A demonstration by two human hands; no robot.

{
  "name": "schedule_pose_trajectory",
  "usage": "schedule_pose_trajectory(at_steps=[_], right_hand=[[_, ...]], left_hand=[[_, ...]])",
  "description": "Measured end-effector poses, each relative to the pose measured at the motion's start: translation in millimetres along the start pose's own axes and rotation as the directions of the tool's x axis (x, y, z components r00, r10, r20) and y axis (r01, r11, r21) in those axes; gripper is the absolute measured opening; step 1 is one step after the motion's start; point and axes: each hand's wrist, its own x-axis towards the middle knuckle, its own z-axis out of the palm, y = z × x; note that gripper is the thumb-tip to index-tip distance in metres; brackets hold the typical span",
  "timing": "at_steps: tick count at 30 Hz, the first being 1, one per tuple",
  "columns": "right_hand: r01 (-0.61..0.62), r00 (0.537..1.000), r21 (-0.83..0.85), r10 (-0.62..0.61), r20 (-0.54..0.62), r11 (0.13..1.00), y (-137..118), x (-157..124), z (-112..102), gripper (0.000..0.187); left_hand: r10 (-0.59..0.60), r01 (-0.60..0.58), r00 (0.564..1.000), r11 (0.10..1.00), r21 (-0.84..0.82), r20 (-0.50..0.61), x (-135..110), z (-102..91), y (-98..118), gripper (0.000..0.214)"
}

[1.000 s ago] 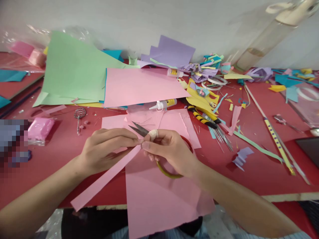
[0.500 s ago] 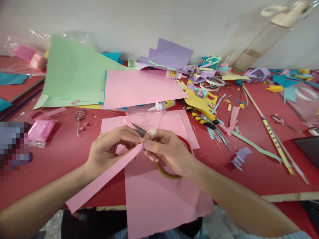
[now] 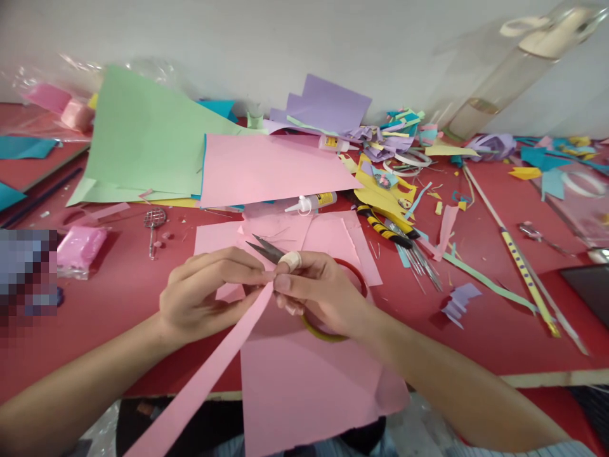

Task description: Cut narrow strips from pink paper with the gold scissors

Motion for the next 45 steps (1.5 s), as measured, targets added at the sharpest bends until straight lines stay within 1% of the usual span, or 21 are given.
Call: schedule_pose_trajectory(at_steps=[3, 5, 9, 12, 15, 19, 21, 23, 25, 28, 30, 32, 35, 38, 41, 43, 45], right_hand=[[0.037, 0.999, -0.049, -0.037, 0.0, 0.998, 0, -1, -1, 0.02], [0.062, 0.998, -0.095, -0.063, -0.007, 0.994, 1, -2, -3, 0.017], [0.109, 0.99, -0.209, -0.125, -0.063, 0.972, 1, -4, -5, 0.013], [0.121, 0.986, -0.237, -0.144, -0.084, 0.964, 1, -3, -5, 0.012], [0.108, 0.991, -0.198, -0.121, -0.056, 0.974, 1, -3, -6, 0.012], [0.061, 0.998, -0.125, -0.063, -0.018, 0.99, 1, -3, -6, 0.012], [0.032, 0.999, -0.088, -0.034, -0.019, 0.996, 0, -3, -4, 0.016], [0.015, 1.0, -0.041, -0.016, -0.024, 0.999, -2, -3, 0, 0.019], [0.001, 1.0, 0.007, -0.001, -0.022, 1.0, -4, -3, 4, 0.022], [-0.043, 0.999, 0.066, 0.042, 0.01, 0.997, -4, -2, 4, 0.025], [-0.079, 0.996, 0.089, 0.076, 0.042, 0.993, -3, -2, 2, 0.026], [-0.112, 0.991, 0.091, 0.104, 0.08, 0.99, -1, -2, 0, 0.026], [-0.125, 0.986, 0.089, 0.114, 0.119, 0.988, 1, -2, -2, 0.025], [-0.063, 0.994, 0.086, 0.055, 0.093, 0.994, 0, -2, -2, 0.022], [0.032, 0.998, 0.001, -0.032, 0.054, 0.999, -2, -2, -4, 0.016], [0.07, 0.997, -0.079, -0.067, 0.047, 0.994, -4, -3, -7, 0.008], [0.084, 0.996, -0.132, -0.079, 0.038, 0.988, -4, -4, -11, 0.004]], left_hand=[[0.119, -0.124, 0.992, 0.975, 0.184, 0.037, 1, -5.6, -3, 0.008], [0.169, -0.182, 0.983, 0.949, 0.258, 0.072, 1, -9.4, -4, 0.009], [0.212, -0.258, 0.963, 0.897, 0.359, 0.165, -2, -16.2, -7, 0.008], [0.227, -0.294, 0.951, 0.872, 0.392, 0.211, -4, -18.7, -9, 0.011], [0.19, -0.253, 0.961, 0.894, 0.369, 0.199, -4, -17.6, -8, 0.009], [0.172, -0.203, 0.977, 0.931, 0.302, 0.125, -2, -13.0, -4, 0.009], [0.174, -0.192, 0.981, 0.944, 0.268, 0.09, -1, -10.3, -3, 0.009], [0.151, -0.161, 0.987, 0.962, 0.223, 0.059, -1, -7.4, -1, 0.008], [0.095, -0.097, 0.995, 0.983, 0.156, 0.022, -1, -3.9, 0, 0.009], [0.006, -0.006, 1.0, 1.0, 0.003, -0.024, 0, 1.8, 2, 0.012], [-0.01, 0.006, 0.999, 0.996, -0.092, -0.043, 1, 4.9, 3, 0.015], [0.0, -0.007, 0.999, 0.991, -0.137, -0.05, 2, 6.3, 5, 0.016], [0.028, -0.031, 0.999, 0.996, -0.086, -0.041, 2, 4.5, 6, 0.014], [0.095, -0.095, 0.995, 0.993, 0.071, 0.013, 3, -1.0, 5, 0.012], [0.144, -0.154, 0.987, 0.968, 0.198, 0.064, 2, -6.8, 2, 0.011], [0.167, -0.184, 0.982, 0.951, 0.246, 0.09, 3, -9.8, 0, 0.011], [0.182, -0.209, 0.976, 0.942, 0.265, 0.12, 3, -12.7, -1, 0.01]])
